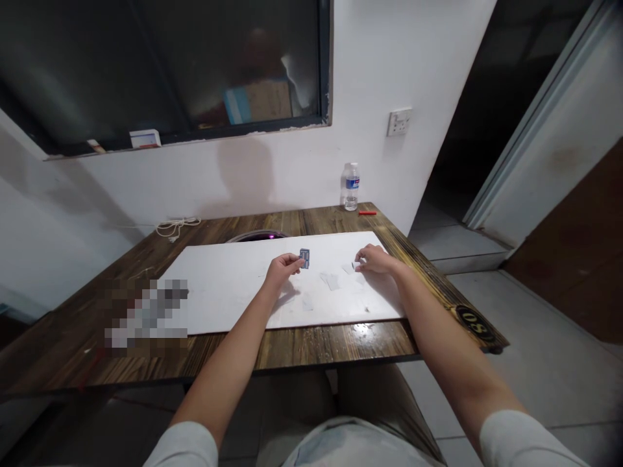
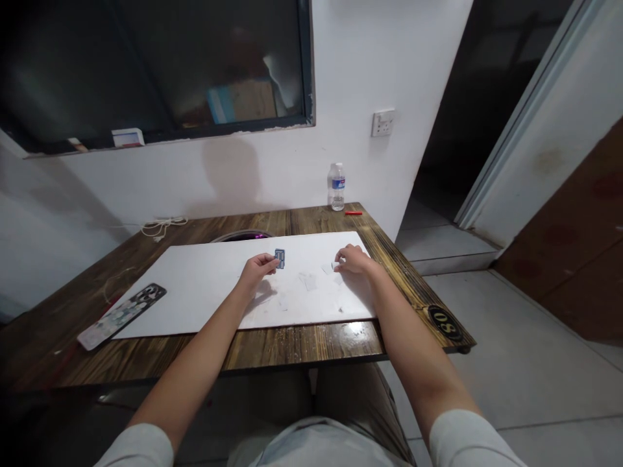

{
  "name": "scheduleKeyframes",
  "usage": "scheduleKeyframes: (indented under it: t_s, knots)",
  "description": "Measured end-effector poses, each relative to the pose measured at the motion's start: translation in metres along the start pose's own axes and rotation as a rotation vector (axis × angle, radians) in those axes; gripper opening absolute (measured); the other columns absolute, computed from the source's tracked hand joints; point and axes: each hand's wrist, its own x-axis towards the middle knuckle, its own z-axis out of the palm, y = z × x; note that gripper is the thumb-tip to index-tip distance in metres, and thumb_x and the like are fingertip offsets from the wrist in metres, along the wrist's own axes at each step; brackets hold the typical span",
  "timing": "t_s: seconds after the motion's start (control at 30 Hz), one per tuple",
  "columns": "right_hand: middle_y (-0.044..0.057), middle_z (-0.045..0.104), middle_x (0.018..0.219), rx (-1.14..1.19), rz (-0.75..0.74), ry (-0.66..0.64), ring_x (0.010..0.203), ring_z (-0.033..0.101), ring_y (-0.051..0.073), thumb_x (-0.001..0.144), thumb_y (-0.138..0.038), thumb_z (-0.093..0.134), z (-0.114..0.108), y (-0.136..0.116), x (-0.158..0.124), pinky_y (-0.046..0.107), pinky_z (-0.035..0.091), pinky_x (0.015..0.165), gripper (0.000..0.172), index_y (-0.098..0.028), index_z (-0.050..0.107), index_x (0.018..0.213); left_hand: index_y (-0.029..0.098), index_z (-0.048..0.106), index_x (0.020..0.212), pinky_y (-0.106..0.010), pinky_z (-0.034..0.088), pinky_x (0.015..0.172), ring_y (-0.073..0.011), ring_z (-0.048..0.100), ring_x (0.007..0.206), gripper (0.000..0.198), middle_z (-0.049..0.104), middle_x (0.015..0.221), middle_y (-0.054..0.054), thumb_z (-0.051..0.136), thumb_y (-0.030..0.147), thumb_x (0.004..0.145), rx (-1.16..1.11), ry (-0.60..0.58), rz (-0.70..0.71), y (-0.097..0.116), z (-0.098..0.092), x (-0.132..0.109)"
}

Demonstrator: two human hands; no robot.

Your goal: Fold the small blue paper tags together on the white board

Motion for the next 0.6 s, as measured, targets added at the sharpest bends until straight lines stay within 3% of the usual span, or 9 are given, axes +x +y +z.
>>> scheduleKeyframes:
  t_s: [0.1, 0.27, 0.43, 0.6]
  knots:
    - [0.011, 0.066, 0.109, 0.02, -0.017, 0.007, 0.099, 0.059, 0.025, 0.071, -0.037, 0.079, -0.001, -0.001, 0.0, 0.03, 0.045, 0.083, 0.025, -0.022, 0.076, 0.091, 0.017, 0.066, 0.069, -0.026, 0.042, 0.059, -0.0113, 0.053, 0.055, 0.038, 0.062, 0.06, 0.001, 0.085, 0.046, 0.053, -0.009, -0.01, 0.001, 0.0, 0.0, 0.0]
    - [0.006, 0.071, 0.085, 0.145, 0.025, 0.028, 0.077, 0.063, 0.019, 0.074, -0.033, 0.074, -0.004, -0.009, -0.002, 0.026, 0.043, 0.066, 0.017, -0.019, 0.073, 0.083, 0.017, 0.067, 0.071, -0.026, 0.042, 0.058, -0.0118, 0.053, 0.056, 0.038, 0.063, 0.062, 0.0, 0.085, 0.047, 0.054, -0.01, -0.01, 0.007, -0.001, 0.0, -0.001]
    - [0.003, 0.071, 0.075, 0.318, 0.062, 0.207, 0.07, 0.063, 0.016, 0.075, -0.03, 0.072, -0.007, -0.014, -0.003, 0.025, 0.041, 0.061, 0.012, -0.019, 0.068, 0.078, 0.017, 0.068, 0.072, -0.026, 0.042, 0.059, -0.012, 0.054, 0.057, 0.038, 0.064, 0.063, -0.001, 0.084, 0.047, 0.055, 0.006, 0.004, 0.001, 0.001, 0.0, -0.002]
    - [0.0, 0.066, 0.062, 0.695, 0.092, 0.348, 0.06, 0.063, 0.016, 0.065, -0.037, 0.079, -0.007, -0.017, -0.001, 0.027, 0.046, 0.06, 0.027, -0.019, 0.063, 0.077, 0.017, 0.068, 0.072, -0.026, 0.042, 0.057, -0.0123, 0.054, 0.056, 0.039, 0.063, 0.061, 0.0, 0.085, 0.047, 0.053, 0.006, 0.02, -0.01, -0.002, 0.0, 0.0]
